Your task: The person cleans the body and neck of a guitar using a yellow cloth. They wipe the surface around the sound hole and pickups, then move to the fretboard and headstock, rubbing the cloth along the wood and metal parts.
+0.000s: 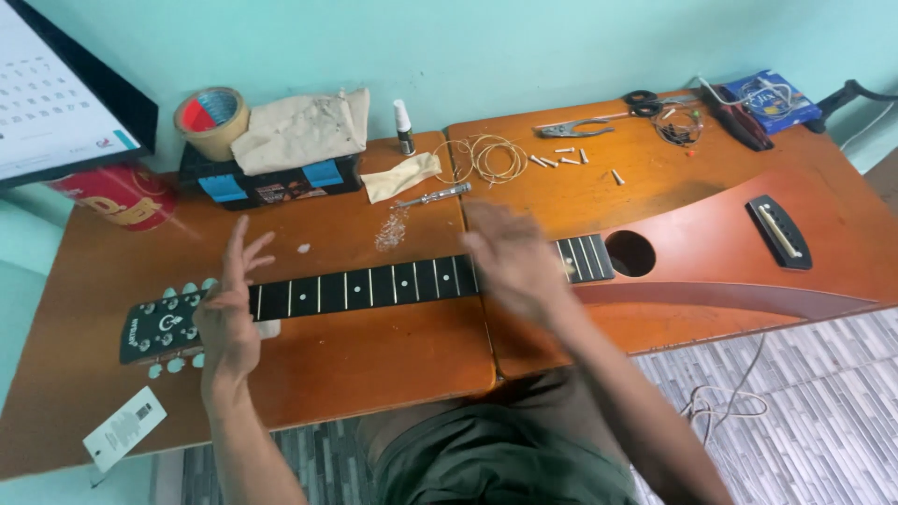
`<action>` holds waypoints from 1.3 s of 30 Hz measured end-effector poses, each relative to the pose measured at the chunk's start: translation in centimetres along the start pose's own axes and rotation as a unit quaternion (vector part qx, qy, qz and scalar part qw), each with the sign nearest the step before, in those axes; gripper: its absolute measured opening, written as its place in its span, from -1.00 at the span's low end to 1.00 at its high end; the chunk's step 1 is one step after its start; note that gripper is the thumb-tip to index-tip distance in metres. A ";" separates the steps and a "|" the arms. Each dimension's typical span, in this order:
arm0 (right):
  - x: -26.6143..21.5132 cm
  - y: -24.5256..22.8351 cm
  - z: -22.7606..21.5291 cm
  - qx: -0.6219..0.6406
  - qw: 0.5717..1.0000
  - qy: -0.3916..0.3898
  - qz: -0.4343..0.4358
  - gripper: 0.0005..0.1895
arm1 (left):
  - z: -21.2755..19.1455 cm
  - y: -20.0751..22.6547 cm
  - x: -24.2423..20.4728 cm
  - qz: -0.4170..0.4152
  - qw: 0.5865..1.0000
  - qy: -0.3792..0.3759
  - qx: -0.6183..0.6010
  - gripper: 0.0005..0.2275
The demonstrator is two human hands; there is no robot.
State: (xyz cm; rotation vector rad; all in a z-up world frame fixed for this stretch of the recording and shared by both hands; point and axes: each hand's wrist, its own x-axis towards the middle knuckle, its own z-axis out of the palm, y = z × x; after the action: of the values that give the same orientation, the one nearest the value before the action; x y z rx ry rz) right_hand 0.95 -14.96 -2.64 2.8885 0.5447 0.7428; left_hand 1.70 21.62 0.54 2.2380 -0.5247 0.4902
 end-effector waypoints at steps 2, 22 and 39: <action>3.7 -5.5 -2.8 0.300 0.949 -0.081 0.059 -0.35 | 0.2 -0.5 -0.1 0.005 1.000 -0.013 -0.017 -0.18; -0.2 -3.5 -0.6 0.135 0.989 0.041 0.039 -0.18 | 0.4 3.3 0.8 -0.046 0.998 -0.044 0.002 0.00; -8.8 2.0 -2.8 0.084 0.996 -0.015 0.033 -0.28 | -0.2 2.4 0.1 -0.062 0.996 -0.055 0.031 0.05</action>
State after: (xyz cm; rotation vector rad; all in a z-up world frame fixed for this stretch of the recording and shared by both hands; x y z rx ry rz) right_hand -7.02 -20.01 -3.72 3.0814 0.5339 0.6933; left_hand 0.56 20.25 2.12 2.3512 -0.4279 0.3248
